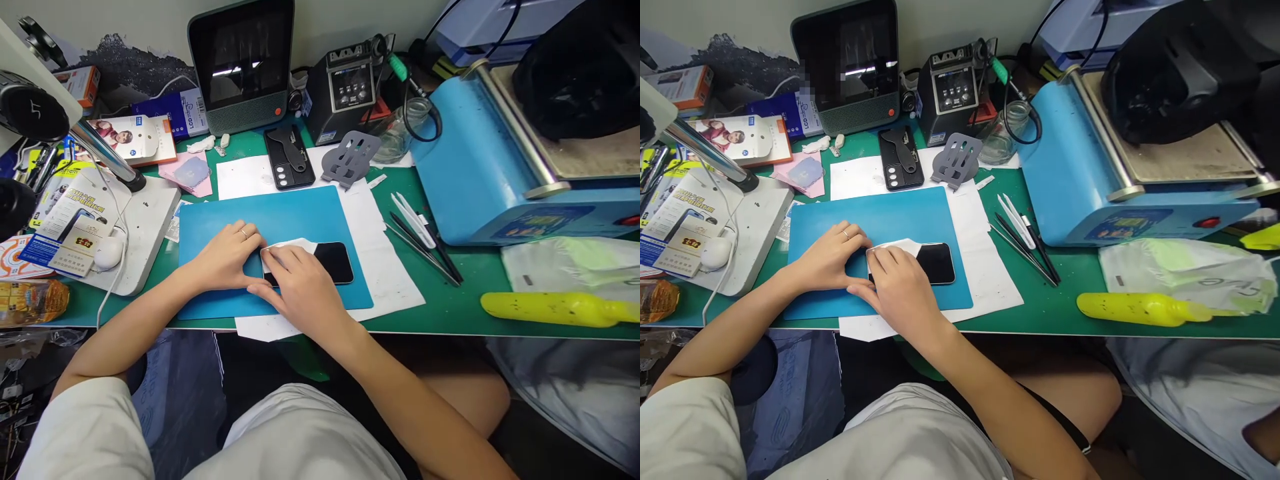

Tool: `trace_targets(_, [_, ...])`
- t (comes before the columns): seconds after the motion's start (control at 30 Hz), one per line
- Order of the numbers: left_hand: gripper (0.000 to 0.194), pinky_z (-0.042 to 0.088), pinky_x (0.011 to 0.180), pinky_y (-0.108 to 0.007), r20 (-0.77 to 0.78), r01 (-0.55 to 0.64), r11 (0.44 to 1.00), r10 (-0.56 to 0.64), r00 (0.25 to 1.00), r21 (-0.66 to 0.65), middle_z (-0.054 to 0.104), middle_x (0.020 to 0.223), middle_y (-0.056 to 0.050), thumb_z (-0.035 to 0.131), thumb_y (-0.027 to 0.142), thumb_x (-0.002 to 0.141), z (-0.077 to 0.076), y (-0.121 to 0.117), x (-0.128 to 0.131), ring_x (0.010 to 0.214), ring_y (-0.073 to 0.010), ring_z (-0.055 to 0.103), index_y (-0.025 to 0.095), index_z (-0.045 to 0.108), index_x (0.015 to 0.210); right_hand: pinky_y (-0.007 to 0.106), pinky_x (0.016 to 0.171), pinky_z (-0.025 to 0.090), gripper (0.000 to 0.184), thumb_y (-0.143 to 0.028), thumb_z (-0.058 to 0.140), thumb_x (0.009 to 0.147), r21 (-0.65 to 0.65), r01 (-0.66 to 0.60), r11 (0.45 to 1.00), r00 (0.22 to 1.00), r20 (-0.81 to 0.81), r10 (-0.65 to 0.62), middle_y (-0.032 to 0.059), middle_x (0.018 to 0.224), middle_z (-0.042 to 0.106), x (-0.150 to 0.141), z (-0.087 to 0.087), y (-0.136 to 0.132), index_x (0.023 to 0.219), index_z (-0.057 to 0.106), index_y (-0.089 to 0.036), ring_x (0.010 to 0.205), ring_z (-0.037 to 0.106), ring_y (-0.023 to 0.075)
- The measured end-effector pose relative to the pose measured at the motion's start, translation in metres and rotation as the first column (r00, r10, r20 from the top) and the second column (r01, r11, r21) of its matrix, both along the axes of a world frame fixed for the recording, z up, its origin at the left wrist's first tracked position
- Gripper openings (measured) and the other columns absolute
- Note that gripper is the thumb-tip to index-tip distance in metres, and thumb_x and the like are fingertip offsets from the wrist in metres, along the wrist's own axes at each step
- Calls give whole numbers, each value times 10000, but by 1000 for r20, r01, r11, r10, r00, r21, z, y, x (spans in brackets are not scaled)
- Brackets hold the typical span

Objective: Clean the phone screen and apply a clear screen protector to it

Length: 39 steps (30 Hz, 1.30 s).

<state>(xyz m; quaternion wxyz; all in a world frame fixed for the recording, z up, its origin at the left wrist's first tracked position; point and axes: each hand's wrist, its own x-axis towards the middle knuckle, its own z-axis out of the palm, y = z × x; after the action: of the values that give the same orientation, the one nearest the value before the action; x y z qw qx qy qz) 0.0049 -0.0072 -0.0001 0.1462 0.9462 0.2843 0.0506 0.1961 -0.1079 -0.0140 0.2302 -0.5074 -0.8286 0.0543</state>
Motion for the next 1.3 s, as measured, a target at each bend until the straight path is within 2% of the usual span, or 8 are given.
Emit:
trace_targets(0.23, [721,454,878,-429,3,24,1000,-24,1000,-13,650,1131,-138,705,783,837,1,1,0,997,-306,556,153,630,1178,452,959,570,568,-509,584,1021,-2,-62,998,998,11,63,197,1228,738,10,1,-20,1364,643,-60,1142,663,317])
trace_targets(0.4, [598,449,912,-435,9,35,998,-35,999,-60,643,1179,-138,695,671,906,5,2,-4,1055,-311,559,166,622,1216,487,960,572,495,-468,578,1035,-2,-53,999,999,8,53,189,1244,737,5,-3,-12,1383,645,-122,1136,668,322])
trace_targets(0.53, [574,457,943,-434,-2,64,993,-65,998,-102,630,1205,-130,738,597,889,8,4,-8,1069,-304,559,176,605,1256,453,947,582,480,-413,599,1035,53,-66,996,998,7,66,191,1256,743,11,-5,-26,1378,637,-80,1159,673,314])
trace_targets(0.63, [569,456,952,-441,2,74,992,-74,997,-100,623,1212,-135,744,567,882,7,6,-9,1078,-309,556,165,605,1259,439,951,580,431,-384,604,1037,55,-89,995,996,-1,89,172,1245,752,19,-5,-35,1355,654,-96,1162,678,300])
trace_targets(0.87, [497,456,961,-449,67,65,983,-55,996,-171,631,1176,-114,712,550,894,3,9,-9,1065,-301,562,198,614,1231,449,953,570,407,-387,588,1045,46,-127,991,992,16,126,166,1260,752,23,-4,-24,1334,678,-115,1175,677,298])
trace_targets(1.03, [537,458,952,-453,37,65,989,-60,998,-133,623,1190,-125,737,563,878,4,8,-9,1078,-313,555,191,608,1243,442,955,564,359,-368,566,1059,74,-81,994,997,14,80,149,1252,759,36,-7,-32,1310,695,-146,1177,684,293])
trace_targets(1.3, [614,447,949,-450,31,79,991,-76,997,-111,627,1203,-123,743,622,868,6,8,-10,1069,-309,562,179,602,1269,447,990,593,420,-389,621,1027,47,-67,997,998,10,67,163,1267,754,16,-1,-21,1344,687,-121,1172,684,299])
